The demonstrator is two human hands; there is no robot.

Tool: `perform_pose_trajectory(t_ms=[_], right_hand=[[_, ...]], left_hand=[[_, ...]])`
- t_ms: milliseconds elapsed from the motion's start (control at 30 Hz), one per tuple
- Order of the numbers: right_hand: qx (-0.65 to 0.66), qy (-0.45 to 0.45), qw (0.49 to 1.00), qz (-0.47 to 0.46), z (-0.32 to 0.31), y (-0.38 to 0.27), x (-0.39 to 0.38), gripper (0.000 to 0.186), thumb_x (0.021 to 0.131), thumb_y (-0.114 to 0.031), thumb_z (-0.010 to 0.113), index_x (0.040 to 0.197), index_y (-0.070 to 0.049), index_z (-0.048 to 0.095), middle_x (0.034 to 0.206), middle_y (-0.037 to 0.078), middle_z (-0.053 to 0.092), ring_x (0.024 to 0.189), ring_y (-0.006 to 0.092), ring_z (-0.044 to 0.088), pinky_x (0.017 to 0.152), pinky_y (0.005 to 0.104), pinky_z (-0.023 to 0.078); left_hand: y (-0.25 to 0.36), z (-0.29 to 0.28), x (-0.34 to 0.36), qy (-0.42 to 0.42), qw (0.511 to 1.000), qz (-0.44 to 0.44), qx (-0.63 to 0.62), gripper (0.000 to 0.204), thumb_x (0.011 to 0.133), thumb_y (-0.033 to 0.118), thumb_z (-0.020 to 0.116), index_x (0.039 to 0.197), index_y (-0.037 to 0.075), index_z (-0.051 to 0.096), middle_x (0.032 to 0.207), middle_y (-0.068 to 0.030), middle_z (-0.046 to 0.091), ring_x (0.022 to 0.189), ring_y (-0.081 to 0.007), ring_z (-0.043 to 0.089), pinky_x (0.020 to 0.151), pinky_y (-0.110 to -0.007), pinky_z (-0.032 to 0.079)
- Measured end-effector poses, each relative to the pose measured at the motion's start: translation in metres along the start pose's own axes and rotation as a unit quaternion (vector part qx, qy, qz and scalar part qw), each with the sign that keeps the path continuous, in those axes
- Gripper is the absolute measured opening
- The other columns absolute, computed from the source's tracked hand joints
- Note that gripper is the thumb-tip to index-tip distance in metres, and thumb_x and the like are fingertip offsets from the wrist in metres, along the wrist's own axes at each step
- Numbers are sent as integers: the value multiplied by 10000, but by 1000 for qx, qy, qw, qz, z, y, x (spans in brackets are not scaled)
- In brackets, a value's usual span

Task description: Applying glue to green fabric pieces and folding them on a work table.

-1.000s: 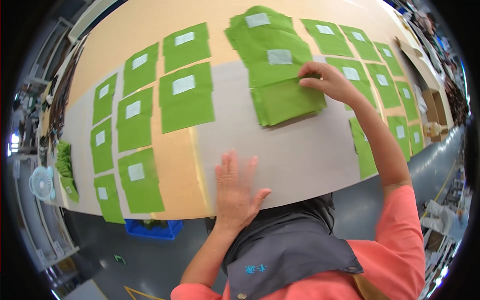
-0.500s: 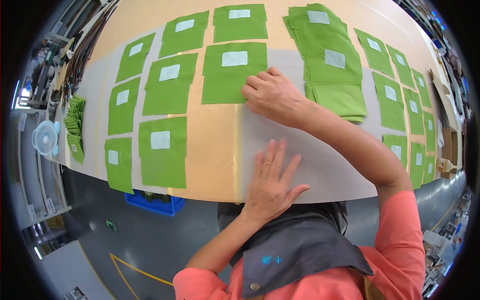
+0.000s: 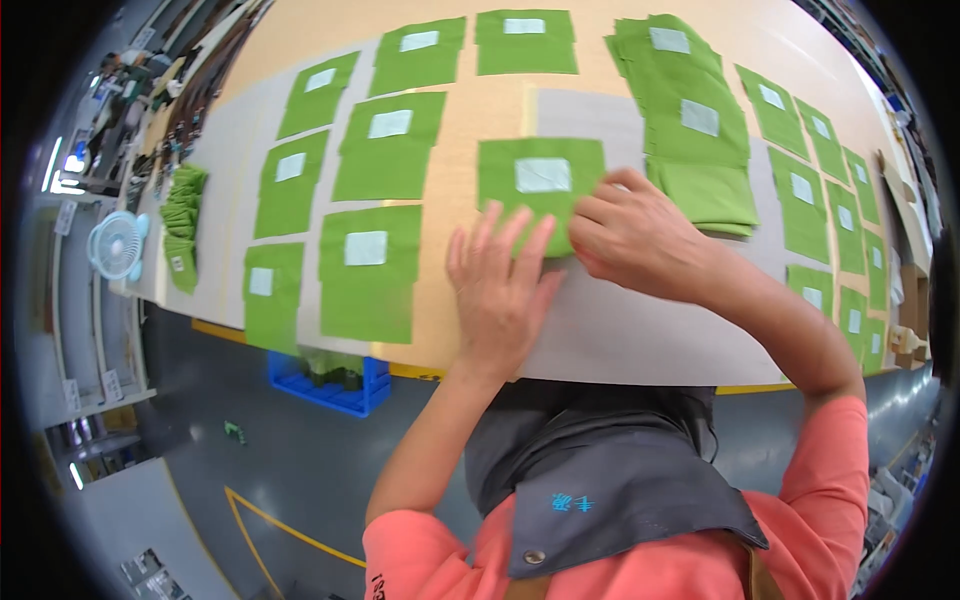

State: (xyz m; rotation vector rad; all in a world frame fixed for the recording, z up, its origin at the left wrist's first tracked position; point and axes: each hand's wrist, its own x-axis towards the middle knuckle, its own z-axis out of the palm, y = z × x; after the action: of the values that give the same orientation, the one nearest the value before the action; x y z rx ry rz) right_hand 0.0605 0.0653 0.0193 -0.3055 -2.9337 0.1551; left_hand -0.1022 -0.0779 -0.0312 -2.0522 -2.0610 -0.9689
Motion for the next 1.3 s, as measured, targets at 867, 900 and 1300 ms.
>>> perform_pose_trajectory(t_ms=[867,900,1300], right_hand=[[34,140,977,160,15,-86,-186,142,813,-107,700,949,-142,682,1006,-38,656,978,144,630,1098,451,399],[42,131,974,179,12,-90,-196,166,796,-103,718,953,-143,683,1006,-38,659,979,148,630,1090,450,403],[336,187,819,425,-1,-71,-196,137,898,-103,749,955,-28,649,1051,99,680,1006,275,632,935,377,469]], left_hand=[[68,-10,-60,-151,970,123,-145,422,649,-28,807,1021,161,744,960,22,682,972,-177,669,986,-428,408],[73,-8,-60,-157,967,125,-160,426,647,-37,808,1020,158,746,956,19,685,955,-173,673,945,-412,418],[88,-1,-32,-214,893,-219,-329,341,885,68,823,1215,63,736,938,-52,731,842,-85,642,726,-248,508]])
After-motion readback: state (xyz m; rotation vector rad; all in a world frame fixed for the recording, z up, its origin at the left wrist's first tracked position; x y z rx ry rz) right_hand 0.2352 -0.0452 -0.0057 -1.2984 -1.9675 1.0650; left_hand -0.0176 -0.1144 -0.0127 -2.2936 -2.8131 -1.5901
